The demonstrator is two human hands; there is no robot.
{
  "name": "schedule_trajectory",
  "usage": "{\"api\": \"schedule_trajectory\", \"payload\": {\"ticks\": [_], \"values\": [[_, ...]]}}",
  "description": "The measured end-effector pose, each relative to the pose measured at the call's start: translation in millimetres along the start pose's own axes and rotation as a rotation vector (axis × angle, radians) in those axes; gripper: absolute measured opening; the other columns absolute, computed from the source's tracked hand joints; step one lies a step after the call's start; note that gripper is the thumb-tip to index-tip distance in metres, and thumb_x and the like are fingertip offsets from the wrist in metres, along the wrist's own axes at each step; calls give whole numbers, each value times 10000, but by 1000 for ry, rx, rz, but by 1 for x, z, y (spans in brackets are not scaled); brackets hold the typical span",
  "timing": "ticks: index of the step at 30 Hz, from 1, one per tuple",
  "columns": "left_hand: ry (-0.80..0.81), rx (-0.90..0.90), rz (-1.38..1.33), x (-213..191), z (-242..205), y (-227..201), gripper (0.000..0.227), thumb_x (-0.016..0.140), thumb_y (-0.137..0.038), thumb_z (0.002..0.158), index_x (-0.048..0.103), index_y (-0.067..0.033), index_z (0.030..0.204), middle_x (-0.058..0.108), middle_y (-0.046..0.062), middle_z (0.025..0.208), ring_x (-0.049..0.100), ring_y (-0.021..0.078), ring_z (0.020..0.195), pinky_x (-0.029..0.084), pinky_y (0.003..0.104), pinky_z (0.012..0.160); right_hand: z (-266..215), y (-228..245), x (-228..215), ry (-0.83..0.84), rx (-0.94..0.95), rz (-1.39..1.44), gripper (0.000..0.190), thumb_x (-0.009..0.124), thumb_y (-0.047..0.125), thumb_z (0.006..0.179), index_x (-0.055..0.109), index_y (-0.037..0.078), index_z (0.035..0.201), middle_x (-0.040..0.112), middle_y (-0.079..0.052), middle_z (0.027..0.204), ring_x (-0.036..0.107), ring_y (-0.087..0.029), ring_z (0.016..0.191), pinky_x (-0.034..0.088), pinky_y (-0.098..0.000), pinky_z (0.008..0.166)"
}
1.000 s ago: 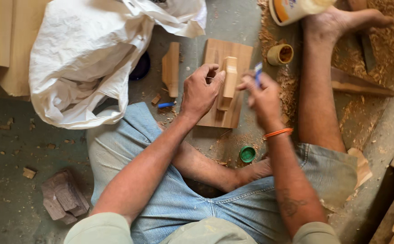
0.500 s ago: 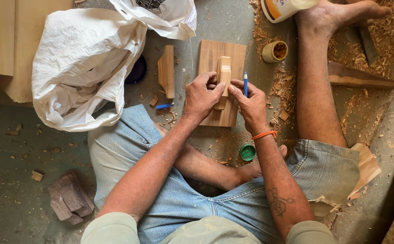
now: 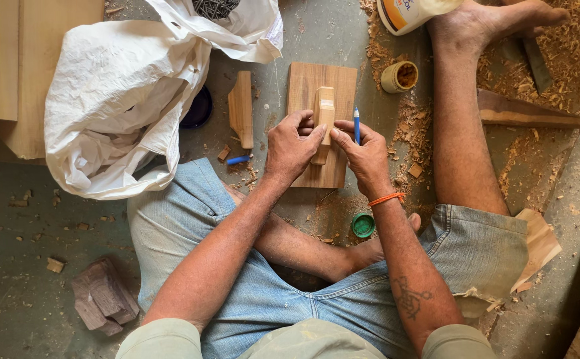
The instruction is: The person sits on the floor and assembles small wooden pieces. They apply glue to a small block, place it on a larger board, and use a hammer to drive nails into the wood to secure the pieces together.
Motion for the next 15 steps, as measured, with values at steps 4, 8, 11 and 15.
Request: {"api": "schedule_trajectory", "payload": {"ticks": [4, 8, 11, 15], "values": [[12, -28, -1, -2, -3, -4, 491, 734, -263, 893, 646, 16, 1286, 770, 130, 985, 770, 171, 881, 643, 318, 759, 2, -12, -25, -57, 6, 383, 243, 729, 252, 970, 716, 58, 1116, 715, -39, 935, 575, -113, 731, 496, -238, 659], [1, -25, 22, -3, -4, -9, 472, 730, -273, 893, 662, 12, 1264, 775, 124, 939, 770, 177, 830, 634, 326, 737, 3, -28, -55, -204, -53, 319, 312, 658, 319, 1110, 757, 28, 1162, 586, 16, 877, 544, -68, 805, 478, -195, 703], [-13, 6, 27, -3, -5, -11, 452, 731, -278, 895, 682, 12, 1239, 779, 121, 931, 766, 180, 826, 632, 325, 744, 13, -53, -55, -201, 83, 661, 194, 713, 187, 989, 733, 45, 1121, 643, -13, 853, 626, -120, 760, 579, -261, 672], [-26, 1, 29, -5, -4, -12, 440, 746, -280, 878, 704, -1, 1216, 784, 115, 923, 766, 183, 821, 621, 326, 750, 27, -71, -41, -156, 180, 723, 161, 698, 149, 983, 689, 25, 1085, 715, -82, 946, 700, -166, 848, 620, -262, 762]]}}
Point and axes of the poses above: each hand's wrist, its own z-axis towards the middle knuckle, its own x-axis out of the palm, y = z × x, the point moved 6 cm from there along z, towards the middle knuckle
